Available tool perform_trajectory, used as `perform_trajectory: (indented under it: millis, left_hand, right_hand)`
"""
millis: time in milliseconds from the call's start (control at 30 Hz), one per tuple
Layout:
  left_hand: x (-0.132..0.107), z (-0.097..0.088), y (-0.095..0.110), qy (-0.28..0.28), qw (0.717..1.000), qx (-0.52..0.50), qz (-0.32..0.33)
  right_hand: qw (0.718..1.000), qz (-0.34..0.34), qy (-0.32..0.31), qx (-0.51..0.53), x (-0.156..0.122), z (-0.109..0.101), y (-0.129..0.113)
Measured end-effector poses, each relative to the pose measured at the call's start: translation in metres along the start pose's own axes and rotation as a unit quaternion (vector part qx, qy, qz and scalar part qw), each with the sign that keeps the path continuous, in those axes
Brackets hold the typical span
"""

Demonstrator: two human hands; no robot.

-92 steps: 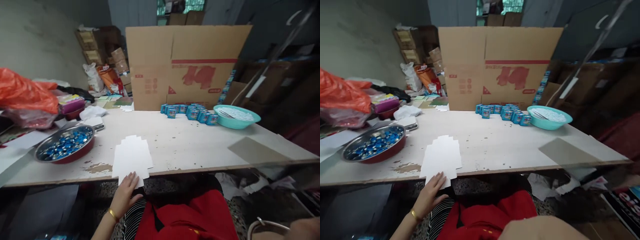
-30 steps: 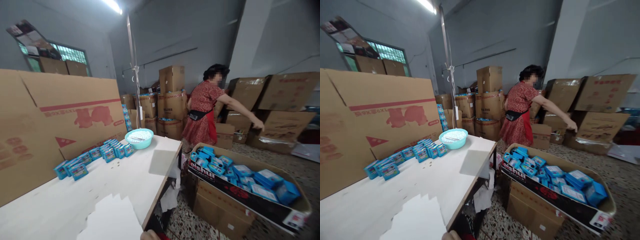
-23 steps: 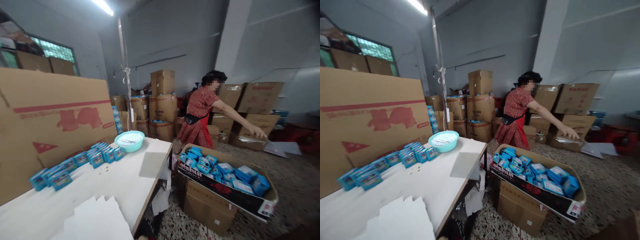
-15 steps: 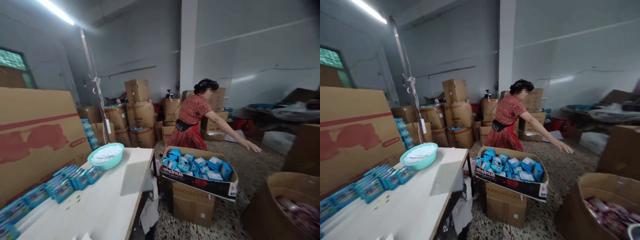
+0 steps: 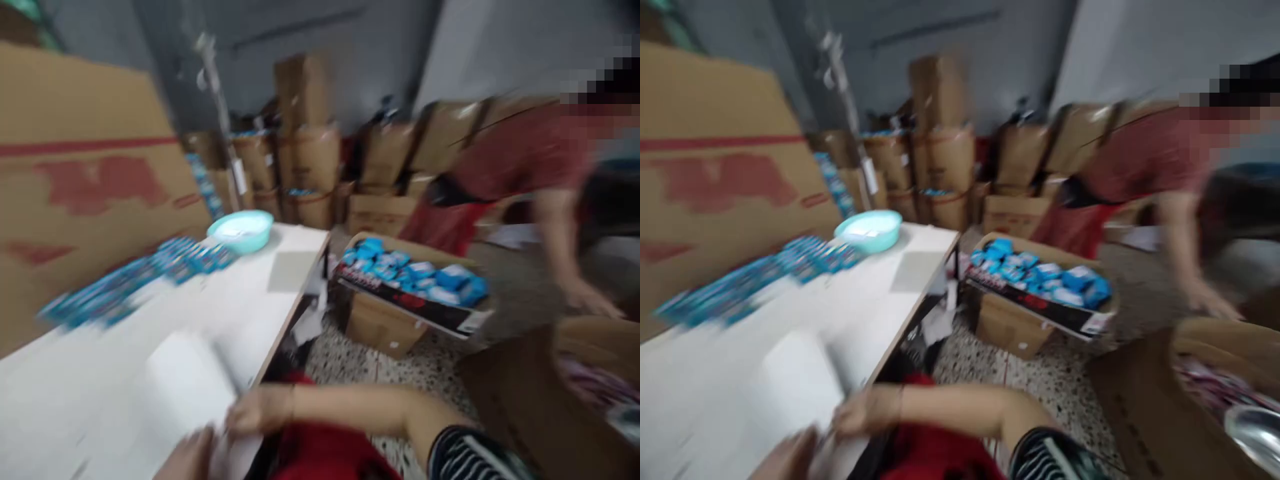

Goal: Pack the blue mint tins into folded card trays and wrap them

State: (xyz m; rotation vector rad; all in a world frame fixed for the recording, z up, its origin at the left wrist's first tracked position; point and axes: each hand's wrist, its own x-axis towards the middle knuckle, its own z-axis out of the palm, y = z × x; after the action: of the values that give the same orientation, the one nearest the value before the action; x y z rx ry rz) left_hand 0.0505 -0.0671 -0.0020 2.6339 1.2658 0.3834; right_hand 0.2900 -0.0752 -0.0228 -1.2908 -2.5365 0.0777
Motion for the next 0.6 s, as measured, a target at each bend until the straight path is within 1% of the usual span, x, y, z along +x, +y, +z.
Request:
perform_trajectory:
  millis: [33,67,100,133,167,233,300,367,433,500,600]
  left_hand:
    - [-0.019,-0.007,0.003,-0.047,0.999,0.022,-0.013]
    - [-0.033,-0.014,0.007,-0.093,0.995,0.039,-0.010]
    - [-0.043,-0.020,0.010,-0.143,0.988,0.057,0.009]
    - [-0.048,-0.024,0.013,-0.165,0.984,0.055,0.042]
    - [-0.051,-0.027,0.015,-0.169,0.982,0.056,0.066]
    - [-0.054,-0.028,0.017,-0.159,0.981,0.065,0.088]
    - [-0.056,-0.026,0.019,-0.147,0.983,0.083,0.073]
    - [-0.055,-0.022,0.021,-0.152,0.983,0.095,0.045]
    - [-0.051,-0.021,0.022,-0.170,0.981,0.095,0.006]
    - [-0.043,-0.022,0.022,-0.188,0.977,0.085,-0.048]
    - [-0.029,-0.024,0.021,-0.181,0.972,0.060,-0.137]
  right_hand:
    - [0.998,-0.052,-0.012,0.042,-0.003,0.014,-0.017]
    - [0.990,-0.108,-0.024,0.083,-0.006,0.027,-0.030]
    - [0.983,-0.159,-0.019,0.087,-0.009,0.037,-0.039]
    - [0.982,-0.172,-0.001,0.082,-0.012,0.045,-0.044]
    - [0.981,-0.178,0.017,0.080,-0.014,0.051,-0.046]
    - [0.980,-0.174,0.056,0.083,-0.017,0.058,-0.047]
    - [0.978,-0.164,0.093,0.094,-0.017,0.060,-0.049]
    - [0.974,-0.151,0.127,0.114,-0.014,0.060,-0.053]
    - [0.969,-0.131,0.160,0.138,-0.009,0.061,-0.058]
    - [0.962,-0.107,0.194,0.157,-0.006,0.062,-0.063]
    - [0.956,-0.086,0.233,0.158,-0.004,0.065,-0.067]
